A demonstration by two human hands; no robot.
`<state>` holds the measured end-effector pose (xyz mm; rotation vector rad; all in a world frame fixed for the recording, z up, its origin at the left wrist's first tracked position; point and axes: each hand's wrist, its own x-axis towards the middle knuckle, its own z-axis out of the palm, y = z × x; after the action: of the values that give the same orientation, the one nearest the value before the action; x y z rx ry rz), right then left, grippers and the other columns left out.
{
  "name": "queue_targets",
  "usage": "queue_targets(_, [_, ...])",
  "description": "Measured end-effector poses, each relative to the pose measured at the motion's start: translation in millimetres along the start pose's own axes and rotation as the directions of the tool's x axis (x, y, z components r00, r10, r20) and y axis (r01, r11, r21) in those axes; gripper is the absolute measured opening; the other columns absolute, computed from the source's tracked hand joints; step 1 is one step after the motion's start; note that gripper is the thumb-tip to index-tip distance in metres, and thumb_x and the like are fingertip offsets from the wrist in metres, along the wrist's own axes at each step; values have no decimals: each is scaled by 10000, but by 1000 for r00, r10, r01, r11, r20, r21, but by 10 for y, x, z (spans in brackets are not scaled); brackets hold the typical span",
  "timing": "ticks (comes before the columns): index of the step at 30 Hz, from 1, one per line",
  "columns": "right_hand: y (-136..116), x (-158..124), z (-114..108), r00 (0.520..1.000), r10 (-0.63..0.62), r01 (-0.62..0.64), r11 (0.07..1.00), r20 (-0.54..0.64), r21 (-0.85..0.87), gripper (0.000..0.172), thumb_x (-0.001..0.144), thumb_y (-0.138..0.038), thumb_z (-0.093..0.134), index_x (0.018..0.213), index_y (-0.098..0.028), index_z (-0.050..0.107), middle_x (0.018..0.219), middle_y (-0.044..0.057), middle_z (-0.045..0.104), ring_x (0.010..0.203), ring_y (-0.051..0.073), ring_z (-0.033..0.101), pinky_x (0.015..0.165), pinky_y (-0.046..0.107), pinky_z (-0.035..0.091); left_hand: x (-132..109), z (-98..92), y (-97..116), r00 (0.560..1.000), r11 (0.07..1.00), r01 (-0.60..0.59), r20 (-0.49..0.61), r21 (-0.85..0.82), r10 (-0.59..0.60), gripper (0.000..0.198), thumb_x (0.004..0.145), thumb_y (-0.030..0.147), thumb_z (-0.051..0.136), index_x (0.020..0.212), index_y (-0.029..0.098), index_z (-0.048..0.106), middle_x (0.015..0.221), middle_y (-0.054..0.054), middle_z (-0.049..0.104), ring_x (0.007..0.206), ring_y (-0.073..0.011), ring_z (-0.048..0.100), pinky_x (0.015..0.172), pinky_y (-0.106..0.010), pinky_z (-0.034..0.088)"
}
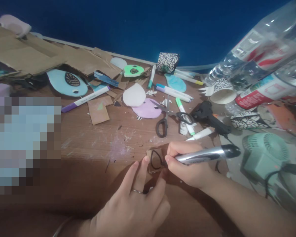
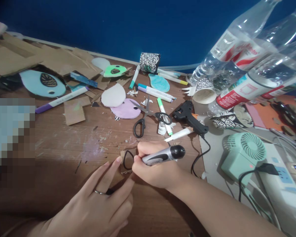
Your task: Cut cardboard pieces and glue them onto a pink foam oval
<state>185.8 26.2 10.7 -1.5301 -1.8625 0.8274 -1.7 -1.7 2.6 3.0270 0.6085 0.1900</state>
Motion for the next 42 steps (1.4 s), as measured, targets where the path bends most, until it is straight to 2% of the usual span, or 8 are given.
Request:
queue_targets(6, [-28,5,-10,1000,-6,6,1000,15,27,232,651,-116,492,450,-176,393,426,-51,407,400,61,343,391,193,257,-9,6,1,1000,1000,4,0,-11,-4,287,790,427,478,956,217,581,1291,-39,472,1215,-374,355,980,-519,217])
queue_targets(9, [-7,-1,-8,999,15,-18,993,31,116,235,658,-139,497,451,-181,392,430,-48,416,399,66,353,386,195,270,-6,5,2,1000,1000,5,-4,-15,-5,289,790,430,478,955,216,581,1295,-44,467,1220,-374,350,982,-523,214])
queue_targets(12, [23,-9,-6,998,69,-67,975,-2,210,223,669,-160,495,469,-185,400,444,-41,441,405,75,375,392,203,293,1,3,2,1000,1000,10,-4,-21,-10,293,785,433,485,961,220,582,1302,-44,461,1226,-366,344,994,-524,201])
queue_targets(23, [7,-2,-7,998,-55,53,997,23,52,226,650,-121,495,446,-179,416,430,-48,429,403,68,358,397,202,268,-3,4,4,1000,1000,10,4,-21,-10,300,774,432,496,977,233,593,1271,-43,478,1220,-340,361,1005,-517,189])
queue_targets(26, [10,4,-10,1000,-13,10,992,24,127,230,655,-142,498,445,-181,415,427,-47,432,394,70,359,390,202,274,-1,1,4,1000,1000,10,7,-21,-10,294,778,424,489,974,232,592,1281,-45,473,1210,-347,374,994,-519,198])
queue_targets(31, [40,15,-20,991,119,-101,968,-67,228,219,654,-160,492,456,-187,403,440,-33,455,405,84,385,400,218,293,6,-2,3,1000,1000,12,2,-19,-12,301,785,428,478,972,216,582,1314,-50,449,1214,-367,358,982,-522,213])
queue_targets(38, [17,-57,-1,994,89,-78,987,-70,141,201,702,-181,525,507,-173,478,487,-22,519,428,83,423,406,209,316,2,5,3,1000,1000,17,5,-24,-17,282,783,437,482,939,227,588,1290,-36,468,1220,-354,346,993,-527,171])
queue_targets(42, [-36,-107,29,998,69,-68,994,-13,88,175,730,-221,551,563,-168,551,518,-19,563,438,80,465,419,196,352,-11,32,8,999,999,33,-4,-21,-33,325,793,480,452,930,216,581,1244,-44,490,1211,-380,345,987,-546,137])
